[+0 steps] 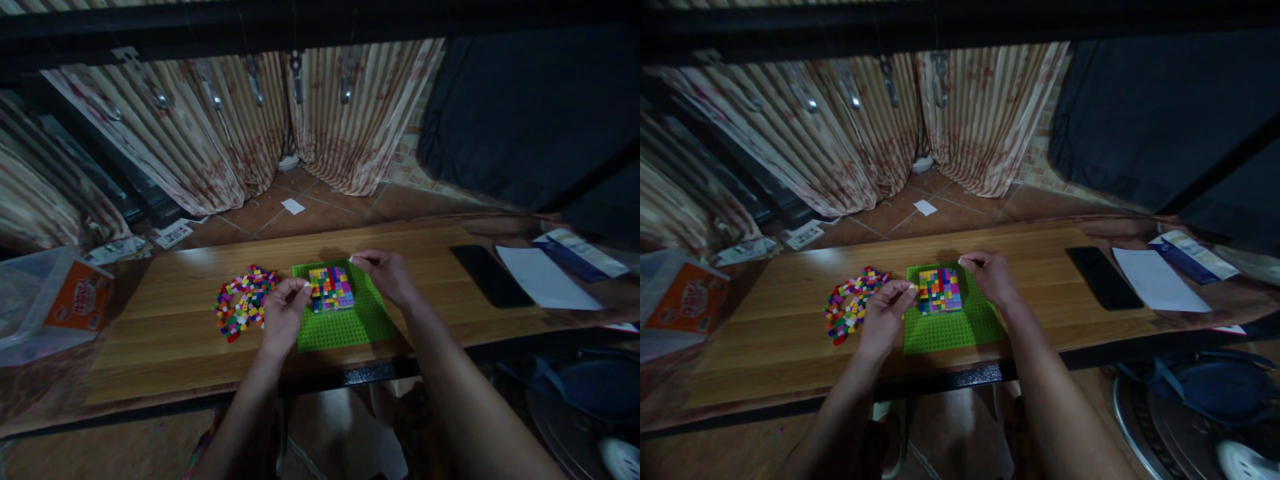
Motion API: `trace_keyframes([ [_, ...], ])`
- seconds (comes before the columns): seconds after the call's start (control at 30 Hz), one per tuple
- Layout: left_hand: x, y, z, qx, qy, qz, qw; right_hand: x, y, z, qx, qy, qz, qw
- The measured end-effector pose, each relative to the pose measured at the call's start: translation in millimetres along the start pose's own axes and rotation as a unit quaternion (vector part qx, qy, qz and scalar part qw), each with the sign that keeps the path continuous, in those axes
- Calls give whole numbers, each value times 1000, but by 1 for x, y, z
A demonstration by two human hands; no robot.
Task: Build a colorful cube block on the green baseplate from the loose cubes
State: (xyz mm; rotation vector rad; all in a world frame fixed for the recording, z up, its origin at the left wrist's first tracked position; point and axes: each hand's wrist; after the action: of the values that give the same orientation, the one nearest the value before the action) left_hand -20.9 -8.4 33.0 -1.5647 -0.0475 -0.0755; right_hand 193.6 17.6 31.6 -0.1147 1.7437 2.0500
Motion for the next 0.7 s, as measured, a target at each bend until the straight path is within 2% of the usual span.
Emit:
trace_keyframes([
  [0.17,1,2,0,-2,8,6,1000,8,-5,0,-19,42,-66,997],
  [0.7,1,2,-2,-18,-4,-19,1000,5,-9,10,-42,117,-136,983],
])
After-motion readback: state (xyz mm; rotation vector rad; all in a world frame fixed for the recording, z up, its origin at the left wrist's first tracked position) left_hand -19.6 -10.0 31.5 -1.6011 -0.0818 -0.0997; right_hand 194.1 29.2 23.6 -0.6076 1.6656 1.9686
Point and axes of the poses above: each hand's wrist, its own z-axis towards the middle knuckle, its own x-axis out of the palm, y = z × x, and after that the axes turned 1 degree about -z, right-handed
